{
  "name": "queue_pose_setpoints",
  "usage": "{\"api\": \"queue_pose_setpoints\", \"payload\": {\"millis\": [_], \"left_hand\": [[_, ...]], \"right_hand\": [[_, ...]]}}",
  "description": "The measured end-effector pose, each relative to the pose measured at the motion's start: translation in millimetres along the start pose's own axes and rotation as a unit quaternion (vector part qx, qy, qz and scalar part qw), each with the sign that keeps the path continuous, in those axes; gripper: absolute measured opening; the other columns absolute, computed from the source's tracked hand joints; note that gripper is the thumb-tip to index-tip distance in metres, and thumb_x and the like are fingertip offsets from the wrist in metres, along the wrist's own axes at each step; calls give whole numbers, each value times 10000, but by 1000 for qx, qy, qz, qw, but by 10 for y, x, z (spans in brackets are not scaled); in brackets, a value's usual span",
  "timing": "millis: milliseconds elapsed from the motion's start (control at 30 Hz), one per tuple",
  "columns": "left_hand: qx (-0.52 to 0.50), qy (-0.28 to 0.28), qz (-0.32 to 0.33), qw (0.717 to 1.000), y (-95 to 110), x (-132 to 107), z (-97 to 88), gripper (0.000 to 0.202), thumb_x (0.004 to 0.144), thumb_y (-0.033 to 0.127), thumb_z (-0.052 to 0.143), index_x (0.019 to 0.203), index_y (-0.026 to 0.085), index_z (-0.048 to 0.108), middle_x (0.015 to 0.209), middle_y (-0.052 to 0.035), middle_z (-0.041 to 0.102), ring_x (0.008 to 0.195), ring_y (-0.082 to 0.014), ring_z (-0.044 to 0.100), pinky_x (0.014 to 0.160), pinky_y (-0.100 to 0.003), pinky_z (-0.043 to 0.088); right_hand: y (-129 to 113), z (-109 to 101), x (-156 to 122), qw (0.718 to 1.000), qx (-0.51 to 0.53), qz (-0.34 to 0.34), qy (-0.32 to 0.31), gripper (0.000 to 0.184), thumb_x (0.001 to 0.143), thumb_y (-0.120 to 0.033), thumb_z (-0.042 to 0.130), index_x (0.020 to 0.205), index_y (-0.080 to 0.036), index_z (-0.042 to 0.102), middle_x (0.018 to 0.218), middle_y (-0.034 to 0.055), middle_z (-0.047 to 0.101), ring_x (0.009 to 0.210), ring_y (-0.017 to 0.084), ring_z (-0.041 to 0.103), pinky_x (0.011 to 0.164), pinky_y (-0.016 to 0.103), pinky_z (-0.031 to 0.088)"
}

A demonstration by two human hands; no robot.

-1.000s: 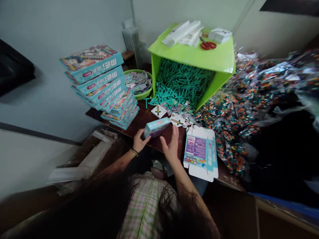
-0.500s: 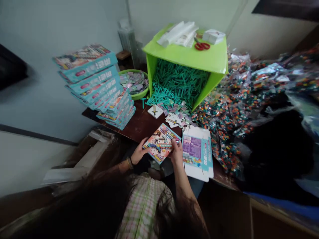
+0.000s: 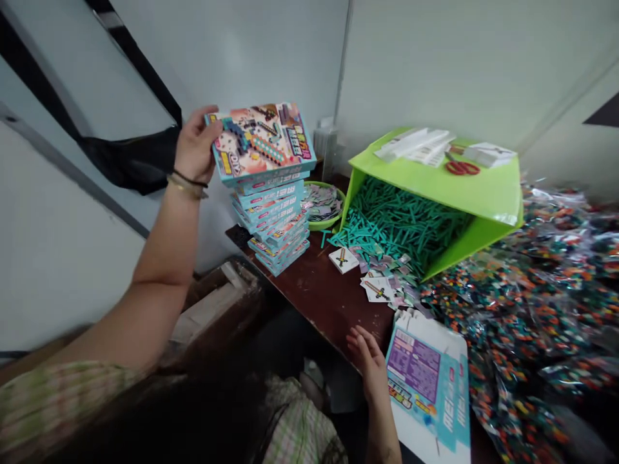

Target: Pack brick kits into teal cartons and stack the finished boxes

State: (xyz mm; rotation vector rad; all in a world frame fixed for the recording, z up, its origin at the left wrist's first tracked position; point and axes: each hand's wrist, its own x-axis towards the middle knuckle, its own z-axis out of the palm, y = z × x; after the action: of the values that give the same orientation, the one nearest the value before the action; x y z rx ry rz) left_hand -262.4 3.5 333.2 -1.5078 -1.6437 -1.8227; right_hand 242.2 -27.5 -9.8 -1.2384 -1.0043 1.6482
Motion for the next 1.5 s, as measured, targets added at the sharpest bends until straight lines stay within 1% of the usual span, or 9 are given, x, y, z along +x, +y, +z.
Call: {"api": "queue_pose_setpoints", "payload": {"millis": [100,167,400,600,700,933,1200,1367,1500], "left_hand": [[-29,-88,-176,980,-292,270,39,403,999,345,670,1280,74,567,971,-44,679,1098,-249,725,1035,-580,532],[-4,-83,-231,969,-396,269,77,385,946,359,740,1211,109,612,972,-54,695,1106,-274,729,1031,-581,542],[22,36,-140,989,-471,134,-52,328,1009,443,645,1159,152,623,1160,-72,722,1198,-212,667,1101,-439,513],[114,116,34,986,-283,-662,-202,456,976,541,631,1282,204,605,1498,-108,541,1442,-268,488,1227,-486,386],[172,86,69,979,-197,-1149,-179,376,922,533,680,1159,242,660,1553,-105,489,1534,-329,384,1273,-541,313],[207,104,23,972,-331,-1766,-180,308,996,481,544,1016,208,683,1458,-143,558,1430,-303,501,1238,-537,360],[114,-4,-15,993,-533,-2124,45,390,957,594,600,1118,256,710,1497,-122,536,1448,-310,496,1238,-527,381],[89,49,-108,989,-663,-2626,375,640,990,673,472,1452,233,531,1551,-169,511,1491,-294,460,1271,-485,352],[73,7,-149,986,-675,-3030,751,736,1011,681,387,1595,233,370,1677,-145,388,1583,-272,336,1310,-457,292]], "right_hand": [[4,-93,-73,999,-32,14,8,764,544,-749,859,1093,-228,758,1194,105,777,1029,303,758,779,350,634],[25,-146,-96,999,-44,10,8,789,550,-776,840,1104,-222,749,1205,115,773,1024,306,760,775,357,638],[38,-310,-171,995,-95,-18,22,776,521,-795,824,1047,-228,766,1169,92,786,1041,308,751,865,369,633],[95,-497,-259,985,-153,-43,68,748,527,-779,784,1031,-226,775,1135,84,787,1079,320,729,950,396,602],[101,-559,-281,983,-164,-31,82,770,507,-786,767,1026,-217,762,1112,89,783,1062,328,725,929,412,595],[-8,-719,-314,949,-217,-112,199,692,659,-763,670,1020,-179,752,1041,115,775,1095,349,685,991,478,548],[199,-963,-101,895,-248,-188,319,504,728,-677,602,856,-206,727,922,142,760,955,383,708,930,535,560],[300,-963,-34,882,-259,-220,326,414,787,-580,593,885,-202,731,914,131,754,960,374,703,944,532,554],[307,-931,-10,872,-272,-233,332,446,789,-564,569,897,-164,735,900,137,741,923,346,697,926,513,558]]}}
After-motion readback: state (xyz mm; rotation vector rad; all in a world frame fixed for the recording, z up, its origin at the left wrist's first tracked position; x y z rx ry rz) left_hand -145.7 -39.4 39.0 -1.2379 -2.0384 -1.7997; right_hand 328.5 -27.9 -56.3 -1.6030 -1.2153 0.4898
